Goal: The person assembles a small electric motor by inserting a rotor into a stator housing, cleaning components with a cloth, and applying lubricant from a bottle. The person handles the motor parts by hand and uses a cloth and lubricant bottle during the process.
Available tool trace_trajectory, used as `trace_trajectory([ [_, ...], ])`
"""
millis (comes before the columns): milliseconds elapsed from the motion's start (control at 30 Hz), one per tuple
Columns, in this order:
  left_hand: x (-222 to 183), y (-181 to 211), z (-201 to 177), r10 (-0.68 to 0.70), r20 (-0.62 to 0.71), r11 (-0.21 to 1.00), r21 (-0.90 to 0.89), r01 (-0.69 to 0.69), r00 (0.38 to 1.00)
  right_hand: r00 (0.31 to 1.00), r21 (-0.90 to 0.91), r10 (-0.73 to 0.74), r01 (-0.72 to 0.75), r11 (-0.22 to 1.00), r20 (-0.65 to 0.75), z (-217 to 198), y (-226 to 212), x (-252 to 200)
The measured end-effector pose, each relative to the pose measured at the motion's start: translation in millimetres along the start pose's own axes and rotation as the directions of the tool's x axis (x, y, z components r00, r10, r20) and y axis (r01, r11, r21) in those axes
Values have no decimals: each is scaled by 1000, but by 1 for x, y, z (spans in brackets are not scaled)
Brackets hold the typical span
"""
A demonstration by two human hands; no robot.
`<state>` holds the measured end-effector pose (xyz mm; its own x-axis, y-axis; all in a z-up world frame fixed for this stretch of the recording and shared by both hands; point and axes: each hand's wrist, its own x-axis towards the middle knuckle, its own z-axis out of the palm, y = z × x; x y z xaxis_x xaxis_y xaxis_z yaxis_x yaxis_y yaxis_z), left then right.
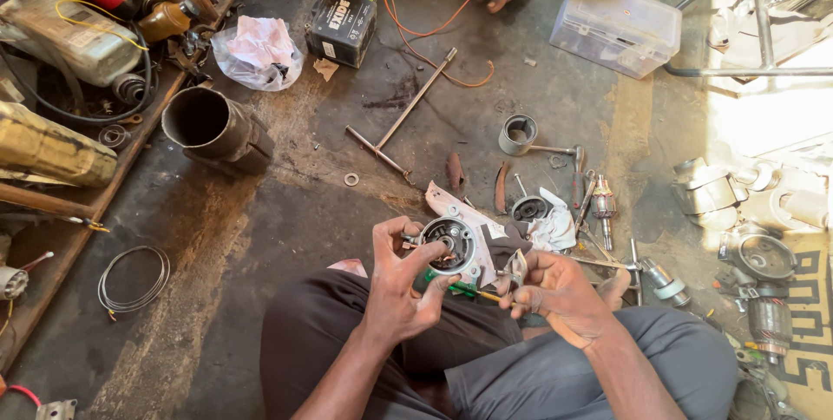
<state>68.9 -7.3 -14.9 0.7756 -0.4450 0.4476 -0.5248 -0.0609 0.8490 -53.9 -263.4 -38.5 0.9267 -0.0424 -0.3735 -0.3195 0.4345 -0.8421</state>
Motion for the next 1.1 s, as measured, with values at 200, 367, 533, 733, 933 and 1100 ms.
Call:
trace_trajectory([
  [200,1,1,4,7,12,998,64,-8,1000,966,-256,-130,70,964,-224,12,-9,-2],
  [367,0,0,6,34,84,989,137,-46,996,812,-900,-583,243,363,-16,42,-43,-21],
  [533,-1,-3,10,27,150,986,159,-51,988,602,-888,-673,416,-195,430,70,-73,-19],
  [733,-3,-3,8,88,138,983,150,-109,987,625,-760,-445,438,-480,641,89,-94,-10],
  [933,-3,-5,5,106,130,982,145,-125,986,527,-604,-321,551,-576,787,98,-103,-8],
  [1100,-2,-5,6,72,176,983,152,-100,982,569,-524,-152,577,-626,808,103,-109,-5],
])
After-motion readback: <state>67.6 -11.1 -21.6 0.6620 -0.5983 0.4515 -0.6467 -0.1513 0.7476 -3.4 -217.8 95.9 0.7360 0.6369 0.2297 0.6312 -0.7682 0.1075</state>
